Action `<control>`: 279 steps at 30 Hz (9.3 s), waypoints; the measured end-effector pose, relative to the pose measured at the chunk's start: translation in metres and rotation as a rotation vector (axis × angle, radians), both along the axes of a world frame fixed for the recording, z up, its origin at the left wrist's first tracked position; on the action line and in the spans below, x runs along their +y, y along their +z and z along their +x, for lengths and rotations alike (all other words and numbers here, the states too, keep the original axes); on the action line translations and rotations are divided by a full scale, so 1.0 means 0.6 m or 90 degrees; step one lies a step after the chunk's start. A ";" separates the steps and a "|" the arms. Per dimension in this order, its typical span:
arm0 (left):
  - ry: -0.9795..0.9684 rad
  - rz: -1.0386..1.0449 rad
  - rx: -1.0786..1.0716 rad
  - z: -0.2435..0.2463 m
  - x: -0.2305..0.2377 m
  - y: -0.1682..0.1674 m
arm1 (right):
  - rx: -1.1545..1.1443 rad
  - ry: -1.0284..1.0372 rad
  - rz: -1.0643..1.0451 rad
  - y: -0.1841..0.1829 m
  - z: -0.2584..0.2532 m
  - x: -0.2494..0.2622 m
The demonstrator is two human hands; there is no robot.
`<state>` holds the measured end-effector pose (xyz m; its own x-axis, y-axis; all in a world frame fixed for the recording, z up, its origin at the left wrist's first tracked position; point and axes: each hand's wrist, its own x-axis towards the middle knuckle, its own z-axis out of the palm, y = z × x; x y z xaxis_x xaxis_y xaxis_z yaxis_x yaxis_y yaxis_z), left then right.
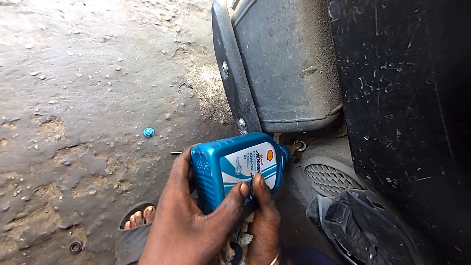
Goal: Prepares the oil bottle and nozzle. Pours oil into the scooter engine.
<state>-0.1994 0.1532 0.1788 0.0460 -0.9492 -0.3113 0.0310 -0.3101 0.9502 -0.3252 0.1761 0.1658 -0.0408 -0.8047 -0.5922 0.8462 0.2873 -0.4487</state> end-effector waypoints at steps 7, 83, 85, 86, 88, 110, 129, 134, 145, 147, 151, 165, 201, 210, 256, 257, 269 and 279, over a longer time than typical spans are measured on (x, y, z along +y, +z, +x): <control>-0.003 0.010 0.001 -0.001 0.000 0.001 | 0.002 -0.003 -0.011 -0.001 -0.001 0.001; -0.003 0.007 -0.002 -0.002 -0.003 0.001 | -0.008 -0.012 -0.007 0.003 0.001 -0.003; -0.004 0.009 -0.003 -0.002 -0.003 0.002 | -0.012 -0.018 -0.005 0.004 0.001 -0.003; -0.005 0.011 -0.003 -0.002 -0.003 0.002 | -0.015 -0.018 -0.005 0.004 0.001 -0.003; -0.004 0.011 -0.004 -0.002 -0.003 0.002 | -0.017 -0.013 -0.008 0.004 0.000 -0.003; -0.001 0.013 0.002 -0.003 -0.003 0.003 | -0.029 0.010 -0.014 0.002 -0.003 -0.003; 0.000 0.008 -0.001 -0.003 -0.001 0.003 | -0.017 -0.001 -0.012 0.003 0.000 -0.001; -0.002 0.007 0.002 -0.001 -0.001 0.003 | -0.017 0.005 -0.006 0.004 0.000 -0.002; -0.004 0.007 0.007 -0.001 -0.001 0.003 | -0.033 0.019 -0.024 0.001 -0.003 -0.001; -0.004 0.008 0.003 -0.001 -0.001 0.003 | -0.032 0.022 -0.027 0.000 -0.003 -0.001; -0.001 0.012 0.005 -0.001 -0.001 0.004 | -0.031 0.022 -0.028 0.000 -0.003 -0.002; -0.001 0.022 0.014 -0.002 -0.004 0.003 | -0.006 0.003 -0.004 0.002 0.000 -0.004; 0.023 0.113 0.052 0.007 0.002 -0.048 | 0.017 0.026 0.102 -0.026 0.008 -0.004; 0.020 0.190 0.124 0.011 -0.003 -0.090 | 0.148 0.039 0.192 -0.046 0.015 -0.009; 0.076 0.254 0.342 0.080 0.044 -0.234 | 0.530 0.084 0.140 -0.131 0.095 0.051; 0.065 0.236 0.354 0.082 0.043 -0.233 | 0.520 0.081 0.133 -0.130 0.097 0.049; 0.042 0.206 0.330 0.068 0.034 -0.237 | 0.411 0.094 0.106 -0.119 0.063 0.041; -0.021 0.224 0.360 0.056 0.045 -0.235 | 0.381 0.126 0.205 -0.097 0.026 0.030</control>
<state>-0.1657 0.1805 0.0378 -0.2430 -0.7846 -0.5704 0.4799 -0.6083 0.6322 -0.3098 0.1938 0.1078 -0.3046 -0.6196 -0.7234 0.3982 0.6072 -0.6876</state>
